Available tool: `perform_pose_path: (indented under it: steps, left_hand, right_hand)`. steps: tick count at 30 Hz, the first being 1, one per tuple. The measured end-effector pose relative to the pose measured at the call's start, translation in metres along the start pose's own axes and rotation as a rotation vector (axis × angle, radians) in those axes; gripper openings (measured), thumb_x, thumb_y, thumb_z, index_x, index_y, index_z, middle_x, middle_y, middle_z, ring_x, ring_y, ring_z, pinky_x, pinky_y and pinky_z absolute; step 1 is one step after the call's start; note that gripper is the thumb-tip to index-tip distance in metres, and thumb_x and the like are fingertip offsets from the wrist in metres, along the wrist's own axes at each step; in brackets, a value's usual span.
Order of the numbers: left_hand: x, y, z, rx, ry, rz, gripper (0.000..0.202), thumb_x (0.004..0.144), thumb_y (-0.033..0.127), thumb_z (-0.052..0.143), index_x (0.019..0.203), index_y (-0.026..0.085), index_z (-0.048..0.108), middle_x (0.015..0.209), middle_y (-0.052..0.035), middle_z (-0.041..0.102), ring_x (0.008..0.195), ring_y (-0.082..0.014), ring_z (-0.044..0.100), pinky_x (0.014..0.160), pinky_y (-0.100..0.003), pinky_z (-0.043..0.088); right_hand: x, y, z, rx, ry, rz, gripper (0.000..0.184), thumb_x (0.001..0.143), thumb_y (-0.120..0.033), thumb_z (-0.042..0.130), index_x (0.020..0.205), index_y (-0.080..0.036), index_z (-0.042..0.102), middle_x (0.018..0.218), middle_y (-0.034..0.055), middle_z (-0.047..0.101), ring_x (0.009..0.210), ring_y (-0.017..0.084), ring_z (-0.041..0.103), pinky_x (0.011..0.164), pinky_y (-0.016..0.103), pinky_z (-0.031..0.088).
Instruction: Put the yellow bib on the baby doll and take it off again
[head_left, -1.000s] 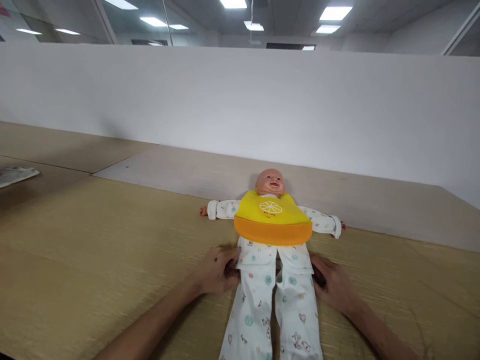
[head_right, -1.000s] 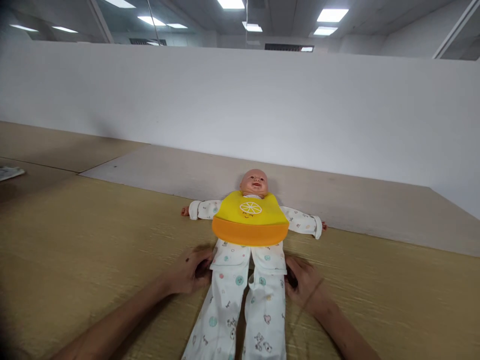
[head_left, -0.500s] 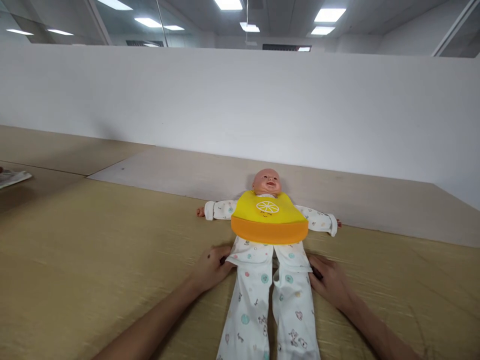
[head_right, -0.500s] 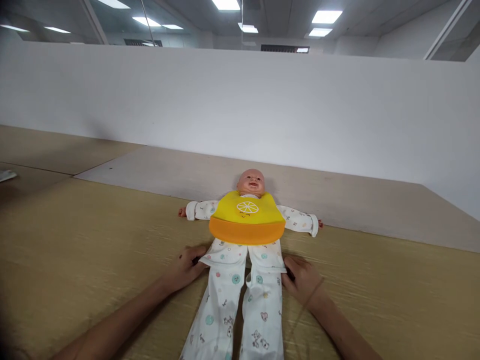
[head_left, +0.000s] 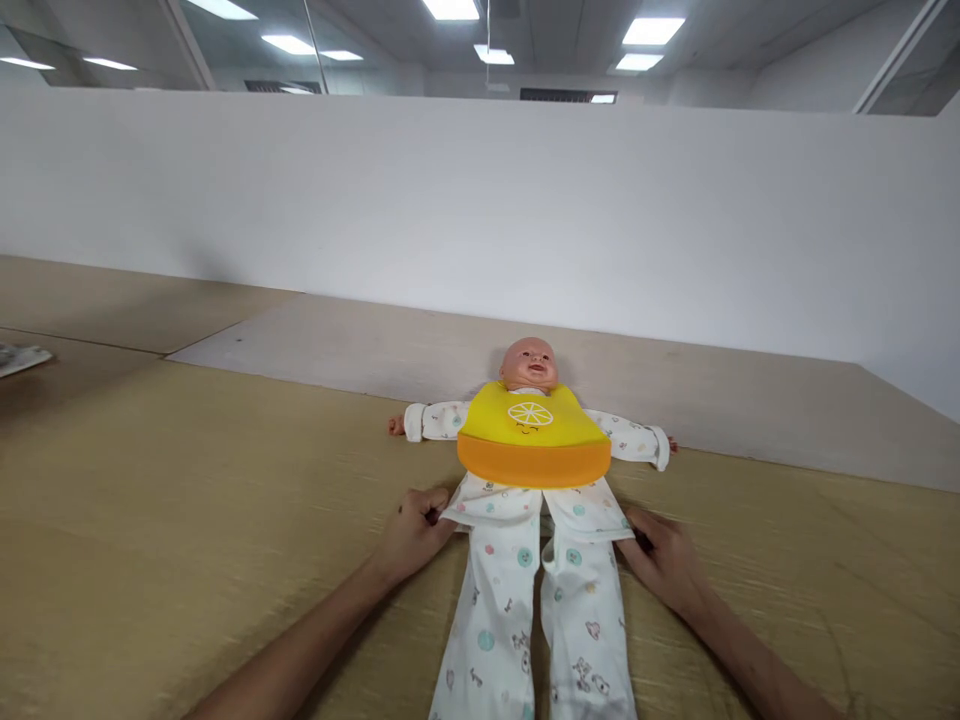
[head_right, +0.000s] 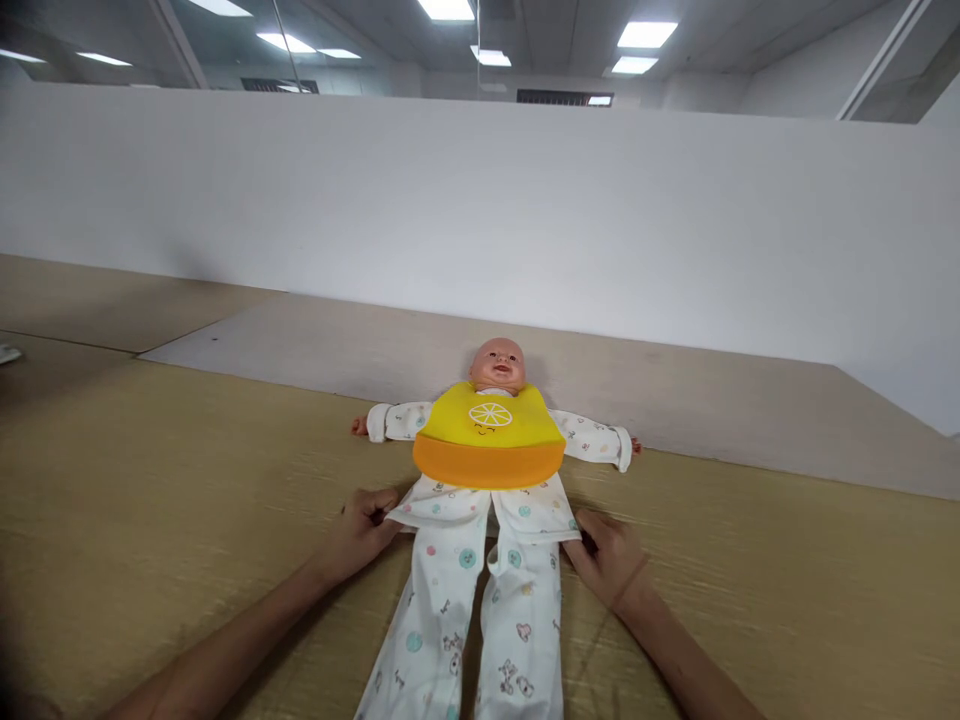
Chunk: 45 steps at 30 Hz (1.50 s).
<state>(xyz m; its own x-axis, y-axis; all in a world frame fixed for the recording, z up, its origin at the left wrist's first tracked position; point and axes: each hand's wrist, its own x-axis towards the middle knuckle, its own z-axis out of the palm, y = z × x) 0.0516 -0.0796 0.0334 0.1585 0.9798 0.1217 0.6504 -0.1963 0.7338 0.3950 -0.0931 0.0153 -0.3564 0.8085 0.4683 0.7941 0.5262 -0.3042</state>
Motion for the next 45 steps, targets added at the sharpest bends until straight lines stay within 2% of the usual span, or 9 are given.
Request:
perform_pose_path:
  steps: [6,10,14,18,24,26,30,35,45]
  left_hand:
    - [-0.003,0.004,0.007,0.17,-0.025,-0.108,0.02,0.072,0.028,0.052,0.063,0.022,0.034,0.057,0.0049,0.041,0.057,-0.0131,0.039,0.055,-0.027,0.025]
    - [-0.004,0.002,0.01,0.033,-0.022,-0.066,0.012,0.073,0.023,0.05,0.073,0.022,0.038,0.064,0.0042,0.048,0.059,-0.0134,0.043,0.056,-0.026,0.028]
    - [-0.001,-0.003,0.01,-0.254,0.008,-0.031,0.02,0.07,0.021,0.053,0.071,0.022,0.034,0.062,0.0067,0.041,0.06,-0.0108,0.038,0.056,-0.024,0.028]
    - [0.003,-0.002,0.008,-0.479,0.023,-0.079,0.024,0.067,0.024,0.056,0.068,0.022,0.032,0.059,0.0077,0.037,0.057,-0.0092,0.034,0.053,-0.023,0.026]
    - [0.004,0.002,0.009,-0.584,0.055,-0.181,0.022,0.067,0.028,0.054,0.069,0.023,0.033,0.055,0.0083,0.037,0.05,-0.0079,0.028,0.048,-0.023,0.023]
    - [0.003,0.002,0.01,-0.544,0.044,-0.177,0.021,0.067,0.028,0.052,0.07,0.023,0.032,0.055,0.0081,0.038,0.05,-0.0086,0.03,0.048,-0.023,0.024]
    - [-0.001,0.0,0.011,-0.331,0.0,-0.073,0.016,0.067,0.027,0.052,0.072,0.023,0.038,0.06,0.0068,0.044,0.057,-0.0116,0.04,0.054,-0.024,0.03]
    - [-0.005,0.005,0.01,0.01,0.043,-0.085,0.012,0.071,0.03,0.047,0.073,0.024,0.037,0.062,0.0052,0.047,0.058,-0.015,0.044,0.058,-0.028,0.031]
    - [-0.008,0.019,0.005,0.161,-0.077,-0.051,0.014,0.074,0.025,0.041,0.061,0.022,0.036,0.058,0.0023,0.047,0.059,-0.0155,0.046,0.061,-0.028,0.033]
  right_hand:
    - [-0.001,-0.004,0.008,-0.108,-0.084,0.09,0.016,0.078,-0.026,0.048,0.064,-0.019,0.046,0.057,0.0003,0.056,0.05,0.014,0.052,0.05,0.023,0.033]
    - [-0.001,-0.01,0.007,-0.074,-0.134,0.22,0.017,0.08,-0.028,0.043,0.07,-0.019,0.052,0.068,0.0053,0.064,0.061,0.02,0.06,0.056,0.027,0.038]
    - [0.003,-0.012,0.003,0.159,-0.17,0.371,0.028,0.082,-0.039,0.044,0.065,-0.017,0.052,0.061,0.0044,0.061,0.056,0.017,0.054,0.054,0.026,0.038]
    - [0.008,-0.011,0.003,0.441,-0.054,0.466,0.035,0.074,-0.042,0.053,0.052,-0.019,0.039,0.05,-0.0002,0.048,0.05,0.012,0.043,0.048,0.024,0.036]
    - [0.01,-0.011,0.006,0.807,-0.083,0.617,0.032,0.066,-0.035,0.058,0.051,-0.02,0.035,0.048,-0.0032,0.046,0.041,0.007,0.036,0.04,0.02,0.029]
    - [0.011,-0.014,0.005,0.816,-0.104,0.641,0.029,0.064,-0.034,0.058,0.052,-0.02,0.035,0.049,-0.0036,0.046,0.041,0.007,0.036,0.04,0.02,0.029]
    - [0.012,-0.022,0.002,0.701,-0.184,0.561,0.012,0.063,-0.028,0.056,0.06,-0.017,0.05,0.061,-0.0002,0.056,0.06,0.014,0.051,0.055,0.024,0.043]
    - [0.01,-0.024,0.005,0.664,-0.21,0.566,0.015,0.064,-0.029,0.053,0.071,-0.016,0.057,0.067,0.0011,0.056,0.068,0.016,0.053,0.063,0.027,0.045]
    - [0.008,-0.024,0.01,0.57,-0.109,0.481,0.024,0.075,-0.038,0.05,0.064,-0.019,0.042,0.062,-0.0016,0.045,0.058,0.011,0.041,0.052,0.023,0.036]
